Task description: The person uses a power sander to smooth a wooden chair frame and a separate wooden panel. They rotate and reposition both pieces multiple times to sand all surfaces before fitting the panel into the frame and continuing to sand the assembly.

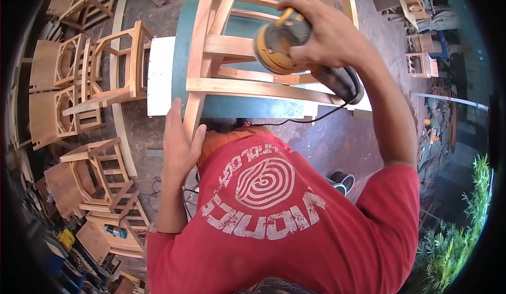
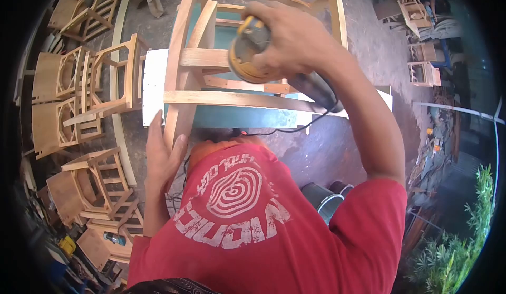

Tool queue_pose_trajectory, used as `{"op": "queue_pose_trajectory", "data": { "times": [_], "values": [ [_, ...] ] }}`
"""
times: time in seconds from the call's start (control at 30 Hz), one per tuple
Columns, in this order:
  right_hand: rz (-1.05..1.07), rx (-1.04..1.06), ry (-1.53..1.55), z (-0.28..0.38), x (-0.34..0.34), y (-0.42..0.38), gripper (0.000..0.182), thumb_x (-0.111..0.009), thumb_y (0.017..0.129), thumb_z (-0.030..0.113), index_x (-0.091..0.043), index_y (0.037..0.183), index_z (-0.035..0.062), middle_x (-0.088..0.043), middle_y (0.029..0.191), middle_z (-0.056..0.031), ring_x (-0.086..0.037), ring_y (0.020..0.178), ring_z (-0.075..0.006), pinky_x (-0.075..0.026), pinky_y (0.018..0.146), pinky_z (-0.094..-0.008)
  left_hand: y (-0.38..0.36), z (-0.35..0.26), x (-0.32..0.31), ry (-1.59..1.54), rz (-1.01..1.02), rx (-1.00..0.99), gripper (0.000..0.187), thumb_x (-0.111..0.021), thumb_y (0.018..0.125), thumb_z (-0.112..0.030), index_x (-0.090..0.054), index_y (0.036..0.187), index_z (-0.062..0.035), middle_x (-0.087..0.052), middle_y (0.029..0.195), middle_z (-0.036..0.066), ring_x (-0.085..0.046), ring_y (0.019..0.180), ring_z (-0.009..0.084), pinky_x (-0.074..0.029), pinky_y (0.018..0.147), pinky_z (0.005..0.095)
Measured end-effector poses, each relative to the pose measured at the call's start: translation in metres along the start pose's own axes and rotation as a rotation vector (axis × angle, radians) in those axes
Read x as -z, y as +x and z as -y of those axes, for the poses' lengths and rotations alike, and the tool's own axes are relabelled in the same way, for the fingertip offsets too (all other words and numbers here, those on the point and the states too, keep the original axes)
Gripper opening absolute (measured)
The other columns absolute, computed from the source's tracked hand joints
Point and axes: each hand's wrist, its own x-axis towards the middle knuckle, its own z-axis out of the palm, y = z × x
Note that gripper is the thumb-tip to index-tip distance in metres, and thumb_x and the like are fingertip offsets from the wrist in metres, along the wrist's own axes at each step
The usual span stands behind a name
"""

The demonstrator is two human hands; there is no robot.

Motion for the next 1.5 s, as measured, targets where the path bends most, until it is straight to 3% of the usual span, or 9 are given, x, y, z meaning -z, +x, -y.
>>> {"op": "queue_pose_trajectory", "data": {
  "times": [0.17, 0.3, 0.47, 0.7, 0.93, 1.1, 1.17, 1.27, 1.5],
  "values": [
    [0.036, 0.081, -0.090, 0.046, -0.005, 0.033, 0.075, -0.074, 0.069, 0.034, -0.058, 0.138, 0.0086, -0.072, 0.108, -0.0218, -0.070, 0.100, -0.0404, -0.058, 0.086, -0.0476, 0.034, -0.021, 0.010, -0.290, -0.142, -0.188, 0.080, -0.071, 0.092, -0.019, -0.030, 0.155, 0.0093, -0.039, 0.156, 0.028, -0.039, 0.146, 0.0384, -0.031, 0.120, 0.0481],
    [0.079, 0.115, -0.051, 0.037, 0.003, 0.036, 0.073, -0.074, 0.070, 0.032, -0.058, 0.137, 0.0088, -0.072, 0.106, -0.0214, -0.070, 0.096, -0.0409, -0.059, 0.082, -0.0487, 0.080, -0.022, -0.002, -0.317, -0.136, -0.285, 0.081, -0.072, 0.093, -0.024, -0.031, 0.155, 0.0096, -0.046, 0.151, 0.025, -0.044, 0.143, 0.0347, -0.032, 0.120, 0.0472],
    [0.024, 0.104, -0.079, 0.007, 0.000, 0.019, 0.070, -0.076, 0.065, 0.029, -0.060, 0.129, 0.0083, -0.068, 0.111, -0.0211, -0.067, 0.102, -0.0402, -0.055, 0.090, -0.0480, 0.090, -0.021, -0.013, -0.604, 0.002, -0.119, 0.063, -0.061, 0.102, -0.027, -0.039, 0.153, 0.0042, -0.052, 0.145, 0.023, -0.050, 0.136, 0.0314, -0.036, 0.116, 0.0411],
    [0.068, 0.043, -0.063, 0.060, 0.002, 0.035, 0.066, -0.074, 0.071, 0.031, -0.061, 0.131, 0.0072, -0.069, 0.111, -0.0261, -0.067, 0.104, -0.0427, -0.055, 0.091, -0.0484, 0.093, -0.020, -0.011, -0.612, 0.021, -0.105, 0.063, -0.059, 0.104, -0.030, -0.040, 0.152, 0.0052, -0.051, 0.146, 0.023, -0.050, 0.136, 0.0307, -0.036, 0.116, 0.0410],
    [0.064, 0.058, -0.059, 0.013, 0.003, 0.012, 0.070, -0.076, 0.062, 0.024, -0.059, 0.128, 0.0098, -0.067, 0.111, -0.0198, -0.067, 0.104, -0.0392, -0.054, 0.093, -0.0452, 0.093, -0.012, -0.017, -0.541, -0.018, -0.172, 0.065, -0.060, 0.104, -0.030, -0.039, 0.153, 0.0062, -0.050, 0.148, 0.025, -0.049, 0.138, 0.0342, -0.036, 0.117, 0.0413],
    [0.069, 0.096, -0.039, 0.051, -0.004, 0.028, 0.074, -0.078, 0.060, 0.023, -0.059, 0.130, 0.0108, -0.068, 0.108, -0.0208, -0.068, 0.102, -0.0392, -0.055, 0.091, -0.0454, 0.096, -0.014, -0.018, -0.551, -0.003, -0.193, 0.064, -0.059, 0.104, -0.029, -0.039, 0.153, 0.0062, -0.049, 0.148, 0.025, -0.048, 0.139, 0.0338, -0.036, 0.117, 0.0412],
    [0.119, 0.097, -0.053, 0.064, 0.002, 0.040, 0.078, -0.081, 0.067, 0.038, -0.057, 0.134, 0.0060, -0.070, 0.112, -0.0261, -0.069, 0.106, -0.0410, -0.055, 0.093, -0.0458, 0.095, -0.018, -0.017, -0.627, -0.010, -0.194, 0.063, -0.060, 0.104, -0.028, -0.038, 0.153, 0.0059, -0.050, 0.147, 0.024, -0.049, 0.138, 0.0320, -0.036, 0.117, 0.0411],
    [0.107, 0.117, -0.038, 0.066, 0.000, 0.047, 0.084, -0.074, 0.062, 0.023, -0.058, 0.142, 0.0045, -0.072, 0.108, -0.0258, -0.071, 0.100, -0.0417, -0.058, 0.086, -0.0472, 0.095, -0.015, -0.017, -0.630, 0.003, -0.191, 0.063, -0.060, 0.104, -0.027, -0.038, 0.153, 0.0057, -0.050, 0.146, 0.024, -0.050, 0.137, 0.0306, -0.037, 0.117, 0.0407],
    [0.137, 0.148, -0.076, 0.068, 0.000, 0.059, 0.086, -0.074, 0.062, 0.024, -0.056, 0.143, 0.0040, -0.073, 0.103, -0.0257, -0.072, 0.096, -0.0415, -0.059, 0.083, -0.0477, 0.095, -0.018, -0.016, -0.589, 0.008, -0.215, 0.064, -0.060, 0.103, -0.025, -0.038, 0.154, 0.0053, -0.051, 0.146, 0.023, -0.050, 0.137, 0.0308, -0.037, 0.116, 0.0402]
  ]
}}
